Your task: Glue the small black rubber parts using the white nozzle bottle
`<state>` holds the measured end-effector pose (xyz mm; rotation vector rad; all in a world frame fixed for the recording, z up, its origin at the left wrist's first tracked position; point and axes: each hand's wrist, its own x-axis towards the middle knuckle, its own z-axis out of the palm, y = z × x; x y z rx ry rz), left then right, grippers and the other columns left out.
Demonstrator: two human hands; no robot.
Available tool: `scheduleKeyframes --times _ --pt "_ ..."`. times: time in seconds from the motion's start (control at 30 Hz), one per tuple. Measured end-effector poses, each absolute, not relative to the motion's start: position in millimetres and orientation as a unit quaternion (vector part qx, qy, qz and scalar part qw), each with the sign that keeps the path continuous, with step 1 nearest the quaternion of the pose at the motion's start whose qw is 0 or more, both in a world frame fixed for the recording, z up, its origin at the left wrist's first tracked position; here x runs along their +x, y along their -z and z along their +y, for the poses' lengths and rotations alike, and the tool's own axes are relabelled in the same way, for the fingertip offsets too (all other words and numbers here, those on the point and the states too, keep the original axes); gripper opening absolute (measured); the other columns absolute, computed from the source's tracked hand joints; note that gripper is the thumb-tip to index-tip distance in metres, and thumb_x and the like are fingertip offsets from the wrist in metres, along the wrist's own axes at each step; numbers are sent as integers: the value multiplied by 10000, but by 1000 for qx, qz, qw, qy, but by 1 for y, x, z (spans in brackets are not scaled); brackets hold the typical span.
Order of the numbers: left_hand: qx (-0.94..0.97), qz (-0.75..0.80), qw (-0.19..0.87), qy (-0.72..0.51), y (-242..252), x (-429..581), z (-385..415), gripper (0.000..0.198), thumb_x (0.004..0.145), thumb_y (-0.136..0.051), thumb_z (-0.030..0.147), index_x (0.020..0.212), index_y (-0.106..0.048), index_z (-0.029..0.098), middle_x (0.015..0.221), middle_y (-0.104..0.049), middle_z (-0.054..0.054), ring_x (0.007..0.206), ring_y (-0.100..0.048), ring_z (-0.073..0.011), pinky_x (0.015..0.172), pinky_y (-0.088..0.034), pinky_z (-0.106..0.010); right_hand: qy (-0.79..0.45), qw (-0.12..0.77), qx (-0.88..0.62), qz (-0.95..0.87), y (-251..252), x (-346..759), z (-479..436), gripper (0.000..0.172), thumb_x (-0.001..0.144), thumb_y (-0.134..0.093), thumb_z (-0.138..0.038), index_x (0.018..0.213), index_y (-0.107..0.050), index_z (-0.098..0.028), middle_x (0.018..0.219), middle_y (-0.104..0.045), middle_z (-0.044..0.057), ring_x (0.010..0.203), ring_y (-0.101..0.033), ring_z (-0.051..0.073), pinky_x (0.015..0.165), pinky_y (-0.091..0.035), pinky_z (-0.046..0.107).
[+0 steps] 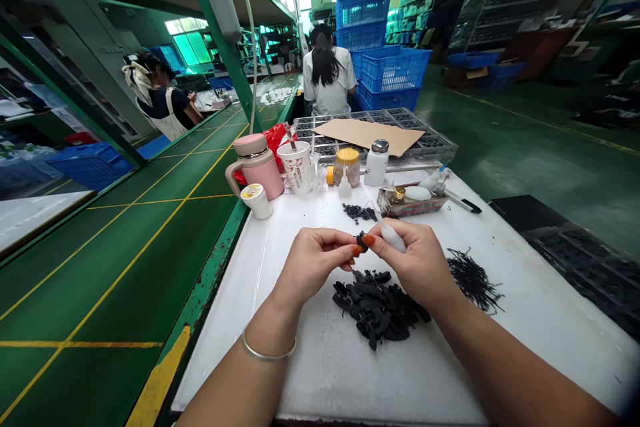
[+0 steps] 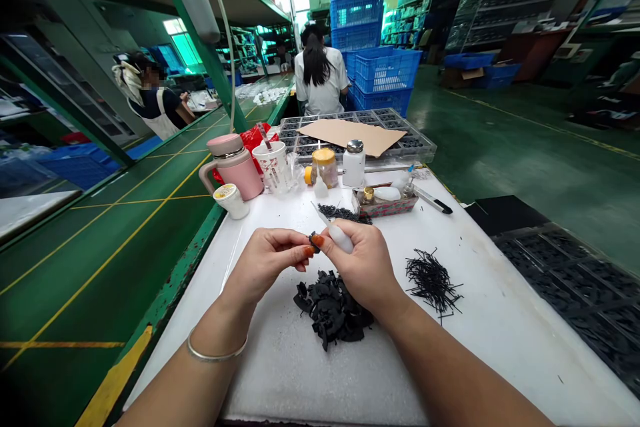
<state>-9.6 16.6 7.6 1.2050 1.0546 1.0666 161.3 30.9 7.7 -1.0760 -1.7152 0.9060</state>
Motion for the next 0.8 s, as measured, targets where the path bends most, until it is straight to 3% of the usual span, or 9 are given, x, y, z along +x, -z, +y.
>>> scheduleKeyframes --times 0.47,0.8 --pt "365 380 676 -515 -1 -17 21 181 627 -815 160 795 -756 132 680 -704 -40 549 -618 -66 505 -480 -125 -339 505 -390 -691 -11 165 25 269 841 -637 -347 659 -614 -149 530 -484 -35 499 -400 78 473 -313 211" --pt "362 364 679 -525 -3 -15 20 161 642 -813 159 788 -750 136 696 -720 -40 545 -628 -66 489 -485 -113 -336 504 -382 -698 -13 165 21 269 847 -633 -324 646 -604 -146 529 -471 -40 489 -387 71 461 -302 207"
